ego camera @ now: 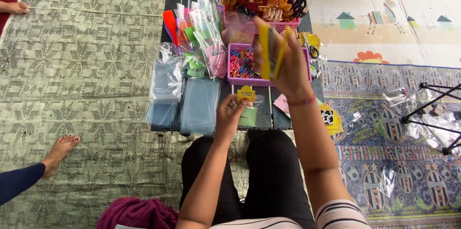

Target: Packaging small hair accessories like clips and ties into individual plastic bags.

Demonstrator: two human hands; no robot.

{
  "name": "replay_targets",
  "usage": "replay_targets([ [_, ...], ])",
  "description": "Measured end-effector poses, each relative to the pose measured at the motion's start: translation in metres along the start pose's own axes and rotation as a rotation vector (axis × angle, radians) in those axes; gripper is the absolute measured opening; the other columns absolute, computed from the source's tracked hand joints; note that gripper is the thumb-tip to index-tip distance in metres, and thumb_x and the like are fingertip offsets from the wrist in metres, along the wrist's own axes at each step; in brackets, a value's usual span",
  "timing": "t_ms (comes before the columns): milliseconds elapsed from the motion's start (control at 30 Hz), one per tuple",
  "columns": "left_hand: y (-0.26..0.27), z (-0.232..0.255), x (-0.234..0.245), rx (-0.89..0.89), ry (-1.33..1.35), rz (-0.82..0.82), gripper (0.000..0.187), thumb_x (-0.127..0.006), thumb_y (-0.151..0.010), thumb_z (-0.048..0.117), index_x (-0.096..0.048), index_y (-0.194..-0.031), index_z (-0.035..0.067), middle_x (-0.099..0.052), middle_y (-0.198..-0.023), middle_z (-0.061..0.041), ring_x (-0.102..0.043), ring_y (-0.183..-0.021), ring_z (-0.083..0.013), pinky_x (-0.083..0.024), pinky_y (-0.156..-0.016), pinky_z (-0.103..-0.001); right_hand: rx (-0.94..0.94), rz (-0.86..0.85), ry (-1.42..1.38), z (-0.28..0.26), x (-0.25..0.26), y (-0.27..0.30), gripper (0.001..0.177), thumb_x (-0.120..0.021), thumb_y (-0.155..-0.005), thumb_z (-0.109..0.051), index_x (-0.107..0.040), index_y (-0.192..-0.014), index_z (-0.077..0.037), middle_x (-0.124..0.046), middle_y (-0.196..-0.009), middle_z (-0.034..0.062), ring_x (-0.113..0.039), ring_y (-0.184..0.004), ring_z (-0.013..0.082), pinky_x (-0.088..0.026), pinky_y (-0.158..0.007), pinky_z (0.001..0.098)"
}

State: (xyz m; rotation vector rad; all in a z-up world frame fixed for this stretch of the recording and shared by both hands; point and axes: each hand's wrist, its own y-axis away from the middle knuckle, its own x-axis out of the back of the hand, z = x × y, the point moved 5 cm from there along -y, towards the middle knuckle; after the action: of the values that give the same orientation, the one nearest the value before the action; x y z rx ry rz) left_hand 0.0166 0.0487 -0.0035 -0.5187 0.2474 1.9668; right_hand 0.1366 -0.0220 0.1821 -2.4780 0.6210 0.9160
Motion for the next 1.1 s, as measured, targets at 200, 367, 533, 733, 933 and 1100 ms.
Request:
replay_targets([
  [200, 0.007, 0.027, -0.004, 0.042, -0.081, 0.154, 0.025, -0.074, -0.096, 0.031, -0.065, -0.101, 0.008, -0.074, -0.087, -0.009, -0.068, -0.076, -0.0117, -0.062, -0.068, -0.029, 0.198, 0.265, -0.01, 0.028, 0.111, 0.131, 0.065, -0.067, -0.092, -0.05, -0.052, -0.138, -0.006, -0.054, -0.098, 0.0061, -0.06, -0.088, 0.0194, -0.058, -0.082, 0.0345],
  [367, 0.008, 0.022, -0.004, 0.078, -0.095, 0.172, 0.029, -0.075, -0.094, 0.038, -0.066, -0.101, 0.012, -0.076, -0.086, -0.008, -0.069, -0.074, -0.011, -0.06, -0.069, -0.03, 0.108, 0.379, -0.2, 0.079, 0.152, 0.203, 0.029, -0.061, -0.101, -0.037, -0.055, -0.116, -0.013, -0.055, -0.078, -0.0014, -0.059, -0.055, 0.0093, -0.056, -0.053, 0.0267],
  [533, 0.013, 0.035, -0.012, 0.081, -0.073, 0.167, 0.028, -0.072, -0.095, 0.039, -0.065, -0.101, 0.013, -0.076, -0.086, -0.008, -0.07, -0.076, -0.0103, -0.059, -0.071, -0.029, 0.02, 0.509, 0.147, 0.067, 0.109, 0.207, 0.047, -0.051, -0.105, -0.043, -0.044, -0.141, -0.013, -0.047, -0.083, -0.0006, -0.056, -0.069, 0.0102, -0.051, -0.066, 0.03],
  [733, 0.017, 0.036, -0.016, 0.064, -0.102, 0.176, 0.025, -0.073, -0.095, 0.037, -0.066, -0.101, 0.013, -0.077, -0.085, -0.008, -0.07, -0.076, -0.0116, -0.057, -0.071, -0.031, -0.03, 0.455, 0.135, 0.064, 0.104, 0.19, 0.084, -0.034, -0.101, -0.065, -0.033, -0.157, -0.003, -0.053, -0.111, 0.0136, -0.058, -0.104, 0.0237, -0.048, -0.099, 0.0415],
  [933, 0.02, 0.034, -0.021, 0.046, -0.114, 0.15, 0.021, -0.074, -0.094, 0.033, -0.066, -0.098, 0.014, -0.076, -0.082, -0.006, -0.07, -0.075, -0.0101, -0.058, -0.07, -0.03, 0.027, 0.474, 0.364, 0.055, 0.093, 0.157, 0.069, -0.037, -0.099, -0.058, -0.049, -0.139, -0.003, -0.052, -0.083, 0.01, -0.057, -0.063, 0.0191, -0.05, -0.063, 0.0344],
  [1100, 0.022, 0.034, -0.031, -0.039, -0.184, 0.101, 0.019, -0.077, -0.093, 0.025, -0.072, -0.101, 0.009, -0.077, -0.083, -0.01, -0.07, -0.078, -0.0121, -0.06, -0.067, -0.029, 0.192, 0.471, 0.809, 0.04, 0.062, 0.128, 0.042, -0.084, -0.077, 0.002, -0.061, -0.113, 0.001, -0.071, -0.091, 0.0168, -0.057, -0.057, 0.0124, -0.048, -0.058, 0.026],
])
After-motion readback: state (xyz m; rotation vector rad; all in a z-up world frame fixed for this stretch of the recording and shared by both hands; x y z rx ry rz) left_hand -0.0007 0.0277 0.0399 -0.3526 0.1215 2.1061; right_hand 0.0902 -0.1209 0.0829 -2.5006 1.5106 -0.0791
